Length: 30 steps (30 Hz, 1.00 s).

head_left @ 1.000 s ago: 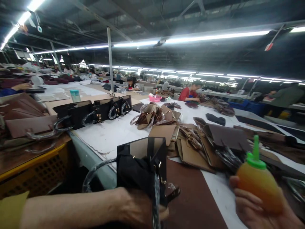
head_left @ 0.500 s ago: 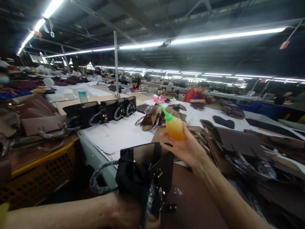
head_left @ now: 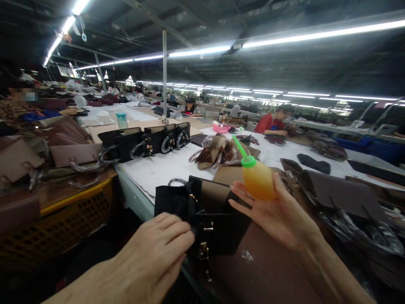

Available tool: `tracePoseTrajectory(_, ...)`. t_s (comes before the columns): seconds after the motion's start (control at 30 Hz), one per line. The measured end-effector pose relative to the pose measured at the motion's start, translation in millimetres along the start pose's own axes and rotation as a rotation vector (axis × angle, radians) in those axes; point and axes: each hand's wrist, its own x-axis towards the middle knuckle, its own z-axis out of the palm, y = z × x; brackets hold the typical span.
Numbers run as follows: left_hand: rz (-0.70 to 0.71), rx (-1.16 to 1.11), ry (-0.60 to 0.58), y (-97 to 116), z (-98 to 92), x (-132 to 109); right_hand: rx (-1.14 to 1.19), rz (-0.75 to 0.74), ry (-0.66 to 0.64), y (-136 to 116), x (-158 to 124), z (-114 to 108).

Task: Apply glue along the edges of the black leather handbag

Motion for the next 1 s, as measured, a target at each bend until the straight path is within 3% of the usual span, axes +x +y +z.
tracePoseTrajectory(0.03,0.018,-0.014,0.074,9.2,-3.3,14.2,-0.008,-0.004,0.006,0.2,0.6,1.4)
tracePoseTrajectory(0.1,0.071,-0.018,0.113,18.0,0.1,44.7,-0.023,-0.005,0.010,0.2,0.0,4.0)
tracePoseTrajectory(0.23,0.002,-0.056,-0.026,4.4,25.6,87.2,0.000,0.027,0.044,-1.4,-8.2,5.9)
tracePoseTrajectory(0.37,0.029,-0.112,-0.042,-8.0,26.3,92.2,0.051,0.114,0.060,-2.2,-24.3,4.5)
tracePoseTrajectory(0.57,0.137,-0.222,-0.063,-13.4,11.6,75.7,-0.032,0.116,-0.076,6.6,-33.1,8.5)
tracePoseTrajectory(0.63,0.066,-0.356,-0.055,-18.6,14.8,67.9,-0.045,0.102,-0.042,10.1,-29.1,9.7)
tracePoseTrajectory(0.73,-0.169,-0.547,0.056,-25.9,19.6,61.2,-0.020,0.071,0.048,12.6,-24.3,10.0)
tracePoseTrajectory(0.83,-0.434,-0.485,0.174,-28.9,19.6,71.4,-0.003,0.057,0.117,14.3,-25.9,11.2)
tracePoseTrajectory(0.9,-0.531,-0.307,0.149,-29.5,16.0,88.0,-0.017,0.046,0.123,16.3,-29.4,12.2)
tracePoseTrajectory(1.0,-0.554,-0.054,-0.059,-32.2,5.6,116.9,-0.043,0.007,0.102,18.7,-32.7,10.3)
